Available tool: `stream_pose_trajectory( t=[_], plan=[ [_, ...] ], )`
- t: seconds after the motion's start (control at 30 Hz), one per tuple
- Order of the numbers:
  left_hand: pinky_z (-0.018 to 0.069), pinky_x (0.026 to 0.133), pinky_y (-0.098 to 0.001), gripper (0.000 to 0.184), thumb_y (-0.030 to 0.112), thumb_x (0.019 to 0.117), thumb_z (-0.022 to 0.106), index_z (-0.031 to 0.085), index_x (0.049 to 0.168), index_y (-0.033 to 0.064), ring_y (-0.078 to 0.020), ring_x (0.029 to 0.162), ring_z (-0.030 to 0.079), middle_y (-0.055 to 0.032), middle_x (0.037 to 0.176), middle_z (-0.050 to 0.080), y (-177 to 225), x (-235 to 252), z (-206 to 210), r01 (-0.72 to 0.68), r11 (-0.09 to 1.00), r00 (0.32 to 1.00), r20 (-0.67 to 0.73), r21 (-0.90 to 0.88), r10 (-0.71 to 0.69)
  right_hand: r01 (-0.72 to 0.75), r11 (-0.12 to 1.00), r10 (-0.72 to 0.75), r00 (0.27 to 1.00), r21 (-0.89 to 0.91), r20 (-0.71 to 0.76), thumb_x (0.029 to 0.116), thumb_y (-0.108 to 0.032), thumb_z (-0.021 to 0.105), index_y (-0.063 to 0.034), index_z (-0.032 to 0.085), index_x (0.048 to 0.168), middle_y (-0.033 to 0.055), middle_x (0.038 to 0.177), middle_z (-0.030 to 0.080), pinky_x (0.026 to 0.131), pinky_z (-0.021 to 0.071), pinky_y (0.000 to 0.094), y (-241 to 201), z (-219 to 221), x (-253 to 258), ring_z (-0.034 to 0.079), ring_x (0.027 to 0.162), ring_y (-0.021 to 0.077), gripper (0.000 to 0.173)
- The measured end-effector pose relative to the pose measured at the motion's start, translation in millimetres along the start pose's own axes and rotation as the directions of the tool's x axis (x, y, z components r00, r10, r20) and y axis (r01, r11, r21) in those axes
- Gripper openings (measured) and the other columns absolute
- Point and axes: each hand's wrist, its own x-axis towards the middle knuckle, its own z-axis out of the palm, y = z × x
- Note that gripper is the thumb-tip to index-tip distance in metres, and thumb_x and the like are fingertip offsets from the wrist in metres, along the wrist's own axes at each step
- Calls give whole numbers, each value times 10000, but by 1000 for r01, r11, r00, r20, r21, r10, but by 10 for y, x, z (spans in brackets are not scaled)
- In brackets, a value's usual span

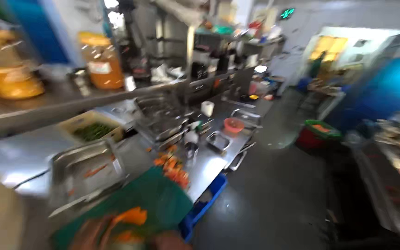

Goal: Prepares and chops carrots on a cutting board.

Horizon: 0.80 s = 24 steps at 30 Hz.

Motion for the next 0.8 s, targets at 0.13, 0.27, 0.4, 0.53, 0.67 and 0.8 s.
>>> stream_pose_trajectory(
  t=[0.13,0.27,0.4,0.53,0.67,0.8],
  plan=[
    [596,941,-417,206,204,987,639,798,1114,178,-208,1073,720,-9,1111,773,-201,-767,509,45,997,962,-272,55,-28,-3,995,19,986,-97,168,1001,-276,610,-175,532,1471,200,1252,685,970,516,633,-72,-155,51,660,1153,409,487],
    [555,1030,-425,224,252,1003,642,771,1160,160,-214,1172,688,-30,1202,746,-316,-1268,770,125,992,992,7,-10,-125,-13,950,85,972,-311,218,1061,-256,473,-203,437,1527,229,1140,701,881,541,630,-264,-172,41,688,1055,445,471],
    [495,1099,-386,289,310,1018,620,757,1177,110,-196,1233,641,-49,1280,705,-296,-1253,559,245,968,950,216,-61,-227,-29,918,146,952,-396,270,1059,-206,465,-214,380,1563,233,1141,695,892,541,619,-426,-206,23,682,1068,445,511],
    [511,1061,-361,259,247,1043,577,779,1069,87,-202,1152,666,-67,1167,726,-348,-1107,558,214,975,947,255,-59,-193,-22,902,160,944,-430,288,1054,-179,460,-209,357,1562,232,1127,695,864,554,610,-404,-140,86,689,1050,448,519],
    [502,1065,-375,236,180,1037,574,768,1019,47,-221,1151,661,-89,1145,724,-371,-968,520,149,985,938,329,-89,-112,2,870,173,935,-493,309,1029,-148,498,-209,389,1540,231,1138,690,864,554,601,-529,-300,46,684,1063,443,526],
    [511,1055,-393,199,127,1022,589,760,1000,28,-237,1136,665,-101,1127,721,-384,-982,527,109,991,942,326,-81,-77,14,871,173,927,-492,332,1023,-97,496,-195,364,1552,235,1162,680,874,554,606,-584,-224,84,682,1077,442,554]
  ],
)
